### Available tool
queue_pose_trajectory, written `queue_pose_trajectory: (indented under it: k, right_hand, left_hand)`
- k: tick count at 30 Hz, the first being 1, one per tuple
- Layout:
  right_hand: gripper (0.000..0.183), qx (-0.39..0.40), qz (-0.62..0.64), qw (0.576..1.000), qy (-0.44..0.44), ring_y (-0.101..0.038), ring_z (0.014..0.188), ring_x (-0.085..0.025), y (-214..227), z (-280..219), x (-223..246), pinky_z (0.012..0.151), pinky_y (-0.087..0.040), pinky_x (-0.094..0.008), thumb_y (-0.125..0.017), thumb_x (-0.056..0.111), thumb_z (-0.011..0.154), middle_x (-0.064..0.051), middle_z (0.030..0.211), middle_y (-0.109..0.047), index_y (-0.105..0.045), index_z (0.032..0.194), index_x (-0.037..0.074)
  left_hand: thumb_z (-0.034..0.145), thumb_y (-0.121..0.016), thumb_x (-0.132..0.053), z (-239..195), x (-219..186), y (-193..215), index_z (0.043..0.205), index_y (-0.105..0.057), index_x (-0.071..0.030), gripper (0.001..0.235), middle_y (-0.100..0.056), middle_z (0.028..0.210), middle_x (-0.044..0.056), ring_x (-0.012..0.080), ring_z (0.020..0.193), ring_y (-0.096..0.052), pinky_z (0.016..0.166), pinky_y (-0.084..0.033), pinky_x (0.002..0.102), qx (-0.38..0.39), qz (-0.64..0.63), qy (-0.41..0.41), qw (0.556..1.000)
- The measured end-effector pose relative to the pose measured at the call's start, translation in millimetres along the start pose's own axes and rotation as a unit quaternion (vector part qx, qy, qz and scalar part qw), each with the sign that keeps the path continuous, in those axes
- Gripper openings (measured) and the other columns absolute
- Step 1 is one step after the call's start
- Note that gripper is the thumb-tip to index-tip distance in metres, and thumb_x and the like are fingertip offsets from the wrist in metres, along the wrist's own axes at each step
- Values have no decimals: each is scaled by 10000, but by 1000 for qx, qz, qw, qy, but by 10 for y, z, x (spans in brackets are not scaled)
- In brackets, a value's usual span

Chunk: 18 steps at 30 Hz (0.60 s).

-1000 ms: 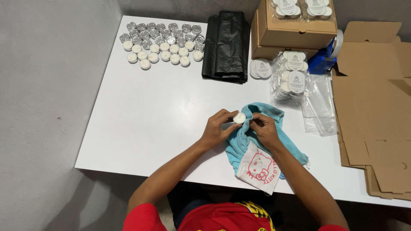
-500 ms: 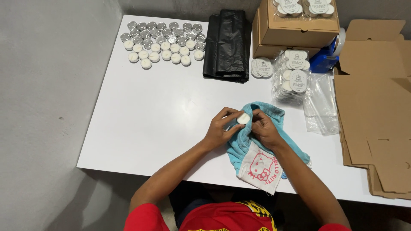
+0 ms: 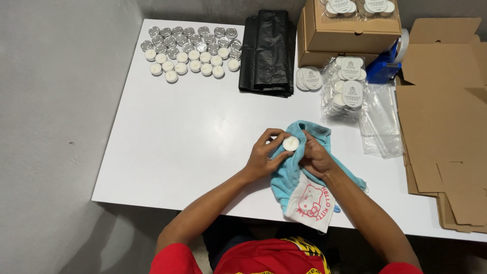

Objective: Cleaning small tea light candles with a cloth and packaging them into small plastic bags on a work table.

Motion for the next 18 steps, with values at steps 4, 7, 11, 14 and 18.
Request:
queue_pose_trajectory:
  k: [4,7,11,14,18]
  right_hand:
    - [170,-3,3,1000,13,-721,963,-197,-150,3,39,890,-570,-341,-726,99,890,-83,946,-756,-592,993,117]
    - [83,-20,15,1000,18,-719,972,-179,-10,10,-19,883,-568,-336,-686,143,949,-77,972,-762,-618,993,124]
    - [177,-23,1,999,28,-725,985,-221,215,31,-148,895,-598,-375,-719,68,878,-112,980,-758,-606,1011,98]
    - [126,-21,0,999,32,-722,995,-215,254,61,-156,893,-601,-382,-689,91,917,-107,1010,-761,-608,1013,104]
    - [236,-16,-5,999,32,-722,999,-233,337,17,-214,912,-597,-406,-732,91,876,-136,1002,-753,-575,1052,92]
  left_hand:
    - [908,-775,-185,11,14,-28,1255,-668,-15,401,-630,1135,109,308,994,-676,798,-532,400,0,1,1,1000]
    - [935,-742,-196,21,-14,-33,1272,-662,-9,393,-629,1153,113,319,1012,-675,796,-535,395,10,-7,-10,1000]
    - [918,-764,-197,14,5,-2,1264,-666,-8,406,-637,1162,111,316,1017,-682,828,-536,392,2,-5,-4,1000]
    - [926,-756,-209,-4,8,-36,1262,-668,-7,402,-639,1166,113,316,1019,-683,829,-539,394,4,-4,-7,1000]
    - [914,-766,-182,7,1,-7,1266,-667,-7,406,-645,1168,114,312,1022,-687,838,-542,402,1,-7,-2,1000]
Point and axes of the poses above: each hand's wrist, its own z-axis towards the middle knuckle, its own y-axis out of the back of the hand, x = y × z, the point moved 5 cm from there along z, towards the middle knuckle
